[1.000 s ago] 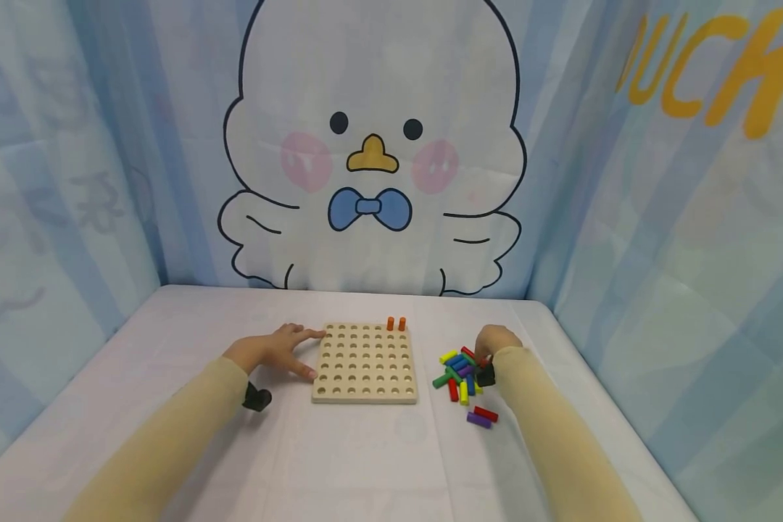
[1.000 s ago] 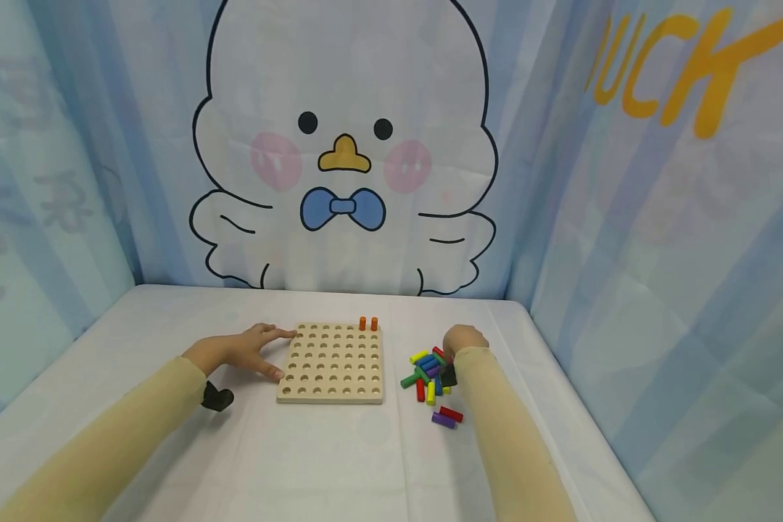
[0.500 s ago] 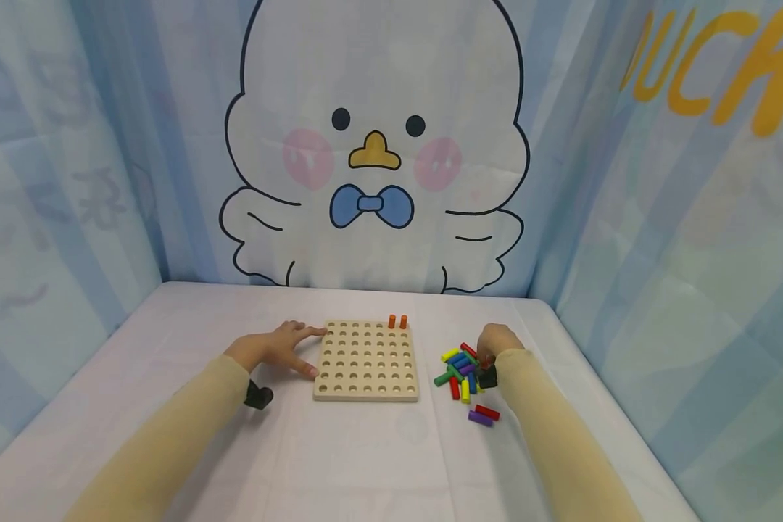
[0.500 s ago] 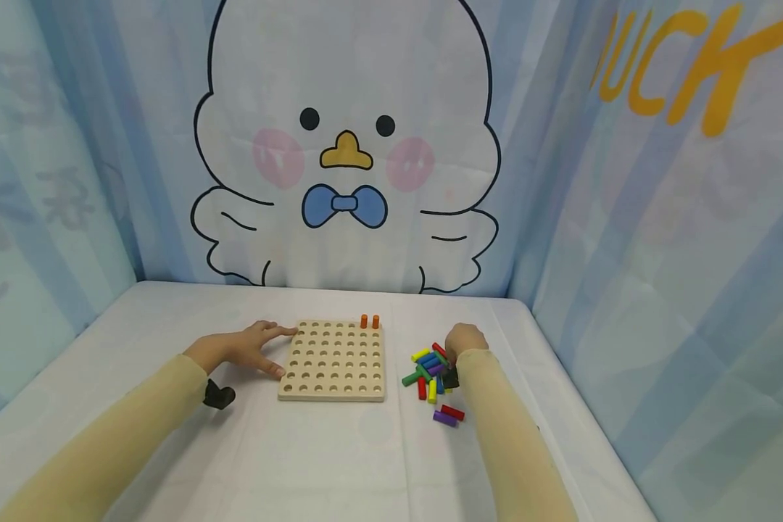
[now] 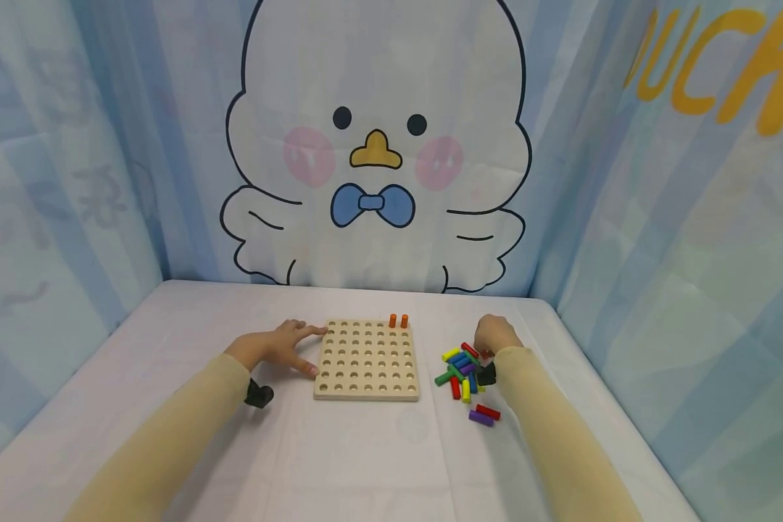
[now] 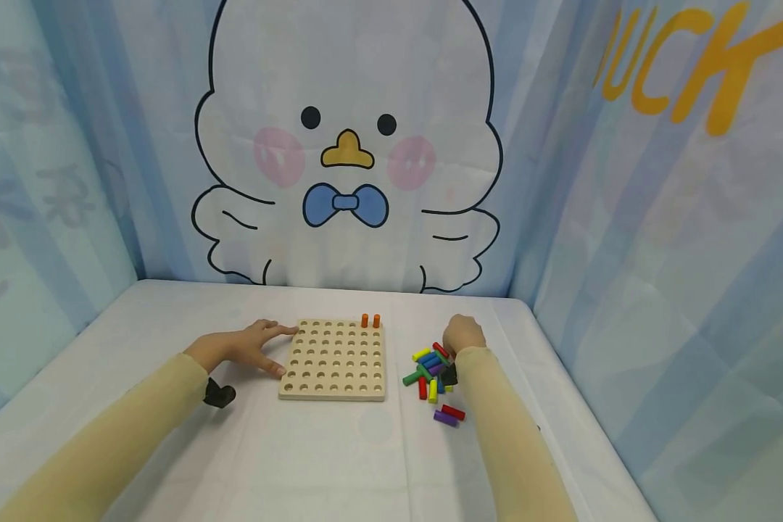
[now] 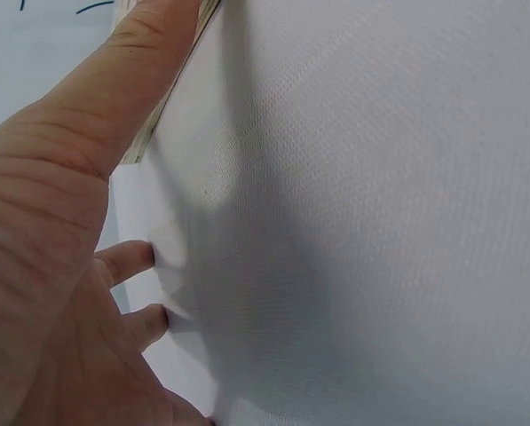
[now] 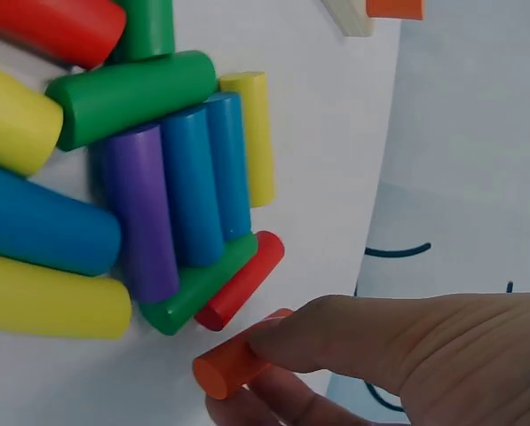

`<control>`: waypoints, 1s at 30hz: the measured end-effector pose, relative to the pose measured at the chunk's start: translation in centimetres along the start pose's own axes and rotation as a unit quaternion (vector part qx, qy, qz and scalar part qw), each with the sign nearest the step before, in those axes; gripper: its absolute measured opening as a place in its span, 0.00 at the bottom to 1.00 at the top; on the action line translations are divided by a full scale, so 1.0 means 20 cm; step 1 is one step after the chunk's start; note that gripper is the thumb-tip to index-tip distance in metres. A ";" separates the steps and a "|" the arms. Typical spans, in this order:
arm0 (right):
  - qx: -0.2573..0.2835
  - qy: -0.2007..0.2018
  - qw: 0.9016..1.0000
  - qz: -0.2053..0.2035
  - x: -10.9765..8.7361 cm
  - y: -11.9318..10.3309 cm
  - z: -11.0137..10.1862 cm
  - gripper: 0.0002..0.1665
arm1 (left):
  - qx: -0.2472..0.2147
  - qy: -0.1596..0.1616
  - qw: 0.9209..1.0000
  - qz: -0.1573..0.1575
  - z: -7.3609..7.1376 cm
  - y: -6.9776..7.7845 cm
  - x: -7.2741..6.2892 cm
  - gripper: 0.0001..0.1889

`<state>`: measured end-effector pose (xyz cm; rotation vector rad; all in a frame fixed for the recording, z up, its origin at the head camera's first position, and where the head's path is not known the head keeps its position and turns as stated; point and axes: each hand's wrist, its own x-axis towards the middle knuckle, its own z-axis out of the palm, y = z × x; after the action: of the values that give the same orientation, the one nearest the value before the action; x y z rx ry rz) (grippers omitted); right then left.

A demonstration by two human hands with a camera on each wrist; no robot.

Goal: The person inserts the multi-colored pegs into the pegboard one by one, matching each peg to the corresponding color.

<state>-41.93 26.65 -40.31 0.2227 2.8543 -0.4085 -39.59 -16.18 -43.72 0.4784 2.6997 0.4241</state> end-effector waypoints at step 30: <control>0.169 0.159 0.969 -0.080 -0.08 -0.26 -0.01 0.07 | -0.001 -0.003 1.000 -0.005 0.00 -0.01 0.01 0.54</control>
<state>-41.49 21.60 -38.35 0.1282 3.1080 -0.9777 -39.72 -16.29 -43.81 0.4647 2.6945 0.4215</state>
